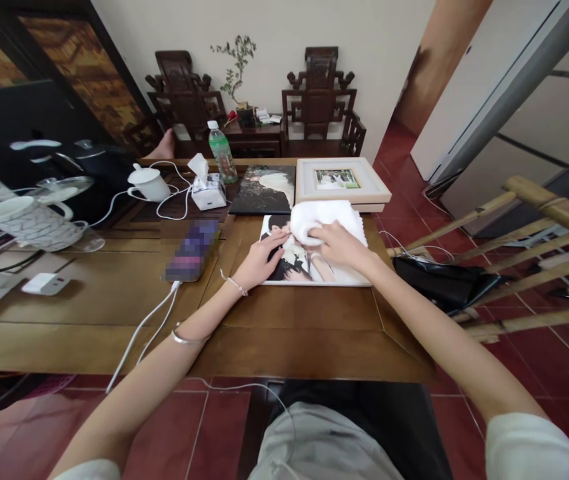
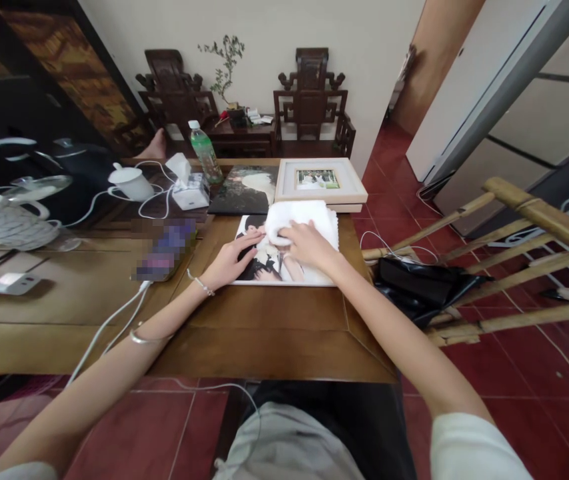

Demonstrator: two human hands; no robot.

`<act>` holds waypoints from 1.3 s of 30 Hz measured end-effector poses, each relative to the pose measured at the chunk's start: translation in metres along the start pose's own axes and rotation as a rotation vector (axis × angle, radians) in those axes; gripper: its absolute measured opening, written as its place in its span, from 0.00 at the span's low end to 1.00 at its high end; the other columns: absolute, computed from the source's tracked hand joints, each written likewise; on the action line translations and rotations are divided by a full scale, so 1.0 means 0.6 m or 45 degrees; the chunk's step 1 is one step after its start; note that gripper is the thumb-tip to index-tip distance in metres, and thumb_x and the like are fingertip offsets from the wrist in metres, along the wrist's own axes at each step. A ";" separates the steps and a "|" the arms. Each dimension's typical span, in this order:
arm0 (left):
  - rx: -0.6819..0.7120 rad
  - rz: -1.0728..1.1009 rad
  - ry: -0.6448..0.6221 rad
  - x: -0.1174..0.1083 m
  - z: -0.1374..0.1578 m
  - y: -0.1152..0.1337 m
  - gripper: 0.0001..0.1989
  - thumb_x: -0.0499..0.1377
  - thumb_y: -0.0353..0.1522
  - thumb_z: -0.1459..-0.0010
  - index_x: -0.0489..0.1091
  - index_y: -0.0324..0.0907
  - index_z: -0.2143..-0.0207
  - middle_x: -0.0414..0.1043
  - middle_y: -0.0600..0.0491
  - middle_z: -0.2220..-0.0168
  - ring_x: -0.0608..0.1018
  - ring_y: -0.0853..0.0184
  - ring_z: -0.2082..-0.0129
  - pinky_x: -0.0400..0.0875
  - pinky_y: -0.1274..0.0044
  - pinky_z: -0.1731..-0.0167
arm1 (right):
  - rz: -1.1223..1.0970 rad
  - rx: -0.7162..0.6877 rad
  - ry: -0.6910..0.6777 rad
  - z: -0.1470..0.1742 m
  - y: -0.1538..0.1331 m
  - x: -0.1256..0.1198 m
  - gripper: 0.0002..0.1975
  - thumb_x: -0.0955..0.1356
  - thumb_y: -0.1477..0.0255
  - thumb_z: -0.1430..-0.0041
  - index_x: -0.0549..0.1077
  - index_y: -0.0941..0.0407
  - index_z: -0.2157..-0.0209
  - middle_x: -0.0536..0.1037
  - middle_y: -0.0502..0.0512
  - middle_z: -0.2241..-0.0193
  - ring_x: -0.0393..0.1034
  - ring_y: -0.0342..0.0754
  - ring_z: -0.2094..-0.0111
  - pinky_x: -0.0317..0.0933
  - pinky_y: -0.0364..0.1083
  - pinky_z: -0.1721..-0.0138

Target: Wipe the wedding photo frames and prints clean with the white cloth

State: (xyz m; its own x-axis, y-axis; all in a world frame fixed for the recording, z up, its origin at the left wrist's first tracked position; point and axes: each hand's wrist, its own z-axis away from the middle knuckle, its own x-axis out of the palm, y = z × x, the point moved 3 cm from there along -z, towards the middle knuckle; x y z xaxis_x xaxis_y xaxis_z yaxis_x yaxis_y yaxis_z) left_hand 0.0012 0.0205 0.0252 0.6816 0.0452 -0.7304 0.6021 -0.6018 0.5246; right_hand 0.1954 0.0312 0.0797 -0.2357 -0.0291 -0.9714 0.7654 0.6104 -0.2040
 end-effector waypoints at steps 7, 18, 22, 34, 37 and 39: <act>0.009 -0.004 0.010 0.003 -0.001 0.000 0.19 0.49 0.34 0.36 0.69 0.39 0.46 0.67 0.45 0.42 0.67 0.59 0.40 0.58 0.62 0.39 | -0.004 -0.157 -0.149 0.155 -0.105 0.016 0.27 0.58 0.89 0.56 0.74 0.60 0.56 0.67 0.69 0.42 0.49 0.61 0.36 0.41 0.69 0.41; -0.044 -0.026 0.021 0.004 0.000 -0.009 0.22 0.46 0.37 0.34 0.66 0.37 0.44 0.62 0.43 0.39 0.61 0.58 0.37 0.54 0.62 0.37 | 0.011 -0.045 -0.111 0.093 -0.078 -0.005 0.24 0.58 0.85 0.51 0.74 0.58 0.55 0.75 0.67 0.51 0.66 0.58 0.46 0.55 0.58 0.46; -0.030 -0.003 0.021 0.004 0.001 -0.011 0.21 0.48 0.37 0.35 0.66 0.38 0.43 0.63 0.44 0.39 0.62 0.59 0.37 0.54 0.62 0.37 | 0.054 0.058 -0.066 0.010 -0.038 -0.014 0.20 0.59 0.82 0.48 0.74 0.57 0.57 0.78 0.64 0.60 0.73 0.55 0.61 0.60 0.48 0.61; -0.035 0.015 0.003 0.003 0.001 -0.009 0.22 0.48 0.35 0.36 0.64 0.35 0.42 0.62 0.42 0.39 0.61 0.58 0.37 0.54 0.62 0.37 | 0.046 -0.115 -0.076 0.084 -0.084 0.022 0.27 0.57 0.88 0.53 0.74 0.60 0.54 0.71 0.69 0.47 0.53 0.60 0.38 0.45 0.67 0.42; -0.063 0.017 0.006 0.003 0.001 -0.009 0.21 0.48 0.34 0.36 0.65 0.38 0.43 0.62 0.44 0.39 0.61 0.58 0.37 0.53 0.61 0.37 | -0.077 -0.160 -0.150 0.156 -0.117 0.011 0.28 0.57 0.88 0.56 0.75 0.57 0.56 0.69 0.64 0.44 0.52 0.58 0.36 0.44 0.67 0.41; -0.070 0.020 0.004 0.004 0.001 -0.008 0.21 0.48 0.35 0.36 0.65 0.37 0.43 0.62 0.43 0.39 0.61 0.57 0.36 0.53 0.62 0.37 | -0.142 -0.168 -0.205 0.187 -0.122 0.001 0.27 0.58 0.88 0.58 0.75 0.56 0.59 0.70 0.64 0.44 0.55 0.56 0.37 0.46 0.65 0.40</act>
State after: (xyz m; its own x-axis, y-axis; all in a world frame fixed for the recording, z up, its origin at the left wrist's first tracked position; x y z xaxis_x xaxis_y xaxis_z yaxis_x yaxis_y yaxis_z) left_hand -0.0002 0.0230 0.0211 0.6925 0.0383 -0.7204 0.6130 -0.5578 0.5596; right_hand 0.2064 -0.1020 0.0801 -0.2078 -0.2218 -0.9527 0.6524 0.6942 -0.3039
